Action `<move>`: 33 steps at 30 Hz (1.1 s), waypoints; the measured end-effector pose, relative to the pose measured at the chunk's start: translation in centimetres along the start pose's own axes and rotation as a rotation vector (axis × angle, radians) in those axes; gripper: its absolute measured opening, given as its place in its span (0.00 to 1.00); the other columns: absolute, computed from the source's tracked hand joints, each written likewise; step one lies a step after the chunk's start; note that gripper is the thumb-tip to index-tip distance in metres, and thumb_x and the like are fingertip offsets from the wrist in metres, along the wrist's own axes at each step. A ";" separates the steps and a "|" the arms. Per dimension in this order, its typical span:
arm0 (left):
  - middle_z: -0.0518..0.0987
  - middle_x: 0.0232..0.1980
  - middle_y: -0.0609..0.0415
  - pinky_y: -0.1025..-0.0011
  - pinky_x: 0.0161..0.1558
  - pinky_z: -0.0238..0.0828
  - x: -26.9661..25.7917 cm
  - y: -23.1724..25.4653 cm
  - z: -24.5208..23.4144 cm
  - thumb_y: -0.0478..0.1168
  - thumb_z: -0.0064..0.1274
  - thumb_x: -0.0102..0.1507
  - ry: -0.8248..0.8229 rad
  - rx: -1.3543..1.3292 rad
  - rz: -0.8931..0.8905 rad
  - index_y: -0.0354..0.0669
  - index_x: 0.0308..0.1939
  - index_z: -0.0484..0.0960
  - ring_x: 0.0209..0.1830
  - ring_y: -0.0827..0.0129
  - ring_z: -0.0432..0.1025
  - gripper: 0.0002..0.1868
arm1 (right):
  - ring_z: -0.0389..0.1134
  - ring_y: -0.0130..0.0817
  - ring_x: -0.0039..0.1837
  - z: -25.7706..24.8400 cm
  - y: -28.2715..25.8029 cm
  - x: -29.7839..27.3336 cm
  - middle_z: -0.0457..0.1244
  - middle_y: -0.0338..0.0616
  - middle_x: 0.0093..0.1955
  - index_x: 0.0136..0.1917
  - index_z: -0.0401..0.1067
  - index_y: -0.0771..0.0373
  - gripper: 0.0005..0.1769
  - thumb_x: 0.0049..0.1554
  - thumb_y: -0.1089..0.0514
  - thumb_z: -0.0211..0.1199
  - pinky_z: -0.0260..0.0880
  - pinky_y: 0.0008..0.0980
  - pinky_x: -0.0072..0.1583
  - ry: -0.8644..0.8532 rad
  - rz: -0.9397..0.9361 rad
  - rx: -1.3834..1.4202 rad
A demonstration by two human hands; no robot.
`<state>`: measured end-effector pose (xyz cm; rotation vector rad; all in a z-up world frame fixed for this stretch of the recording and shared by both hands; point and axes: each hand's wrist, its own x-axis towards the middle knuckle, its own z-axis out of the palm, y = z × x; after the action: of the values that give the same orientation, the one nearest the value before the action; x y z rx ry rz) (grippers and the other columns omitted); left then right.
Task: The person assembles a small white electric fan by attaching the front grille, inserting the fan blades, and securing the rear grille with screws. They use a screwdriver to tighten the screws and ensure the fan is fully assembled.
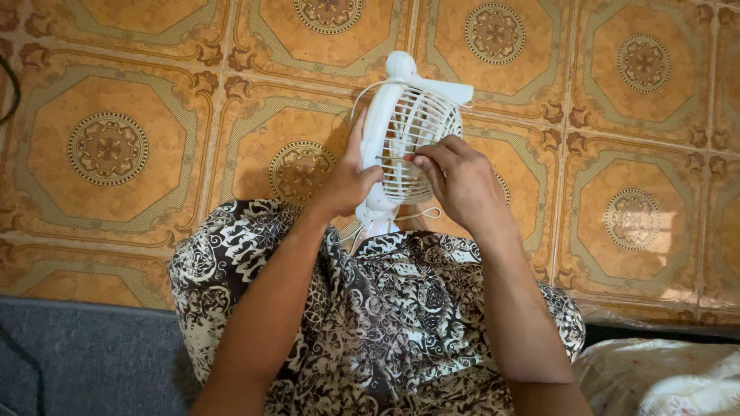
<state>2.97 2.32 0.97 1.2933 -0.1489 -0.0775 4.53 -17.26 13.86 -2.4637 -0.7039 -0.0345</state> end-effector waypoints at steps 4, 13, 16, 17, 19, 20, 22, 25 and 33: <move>0.58 0.80 0.39 0.67 0.65 0.69 0.2 0.2 -0.1 0.20 0.43 0.56 0.028 0.014 -0.107 0.41 0.82 0.32 0.71 0.59 0.65 0.55 | 0.72 0.49 0.48 -0.2 -0.2 -0.2 0.68 0.51 0.49 0.55 0.74 0.65 0.10 0.60 0.60 0.66 0.73 0.43 0.49 -0.031 0.028 0.064; 0.57 0.81 0.36 0.65 0.71 0.61 -0.3 1.7 0.8 0.21 0.43 0.58 0.017 0.053 -0.087 0.41 0.82 0.31 0.76 0.56 0.62 0.54 | 0.70 0.52 0.45 -0.7 -0.8 -0.5 0.67 0.49 0.43 0.50 0.79 0.62 0.10 0.61 0.53 0.66 0.71 0.47 0.47 -0.049 0.055 -0.114; 0.57 0.80 0.36 0.65 0.72 0.60 -0.3 1.5 0.9 0.21 0.43 0.57 0.022 0.060 -0.116 0.40 0.82 0.31 0.76 0.56 0.61 0.54 | 0.70 0.52 0.46 -0.7 -0.7 -0.4 0.67 0.48 0.43 0.48 0.78 0.62 0.10 0.63 0.53 0.64 0.71 0.48 0.48 -0.084 0.074 -0.125; 0.58 0.80 0.36 0.64 0.72 0.60 -0.3 1.4 0.9 0.21 0.43 0.58 0.024 0.061 -0.116 0.40 0.82 0.31 0.76 0.56 0.61 0.54 | 0.70 0.52 0.46 -0.6 -0.7 -0.5 0.67 0.48 0.44 0.49 0.78 0.62 0.10 0.64 0.54 0.64 0.71 0.47 0.48 -0.100 0.094 -0.101; 0.58 0.80 0.35 0.64 0.73 0.60 -0.3 1.1 0.8 0.21 0.43 0.58 0.025 0.069 -0.088 0.40 0.82 0.30 0.76 0.56 0.61 0.54 | 0.70 0.51 0.47 -0.6 -0.6 -0.6 0.66 0.49 0.46 0.50 0.75 0.65 0.10 0.62 0.55 0.65 0.71 0.47 0.49 -0.104 0.101 -0.043; 0.57 0.80 0.35 0.64 0.73 0.60 -0.2 1.0 0.7 0.20 0.43 0.58 0.025 0.074 -0.059 0.40 0.82 0.30 0.77 0.56 0.61 0.54 | 0.70 0.51 0.48 -0.7 -0.5 -0.7 0.65 0.50 0.48 0.51 0.73 0.67 0.13 0.59 0.55 0.67 0.71 0.47 0.49 -0.092 0.086 -0.009; 0.56 0.81 0.35 0.63 0.73 0.59 -0.1 0.8 0.7 0.21 0.43 0.58 0.022 0.075 -0.034 0.40 0.82 0.29 0.77 0.56 0.60 0.54 | 0.71 0.50 0.48 -0.6 -0.4 -0.9 0.64 0.51 0.50 0.52 0.71 0.68 0.15 0.56 0.56 0.68 0.72 0.45 0.49 -0.061 0.065 0.042; 0.56 0.80 0.35 0.64 0.74 0.58 -0.2 0.9 0.8 0.21 0.45 0.59 0.014 0.088 -0.048 0.40 0.82 0.28 0.77 0.56 0.60 0.55 | 0.72 0.49 0.48 -0.7 -0.3 -1.0 0.65 0.49 0.50 0.51 0.75 0.63 0.10 0.57 0.57 0.67 0.73 0.43 0.49 -0.008 0.041 0.045; 0.53 0.82 0.34 0.64 0.76 0.52 -0.8 2.0 1.6 0.22 0.46 0.61 0.013 0.151 -0.054 0.37 0.81 0.29 0.80 0.56 0.55 0.53 | 0.71 0.52 0.47 -1.1 -0.1 -0.9 0.68 0.48 0.45 0.50 0.77 0.61 0.07 0.62 0.55 0.66 0.72 0.44 0.50 -0.005 -0.025 -0.035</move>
<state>1.86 1.50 3.27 1.4482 -0.1105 -0.1055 3.84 -18.13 14.67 -2.4886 -0.7426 -0.0506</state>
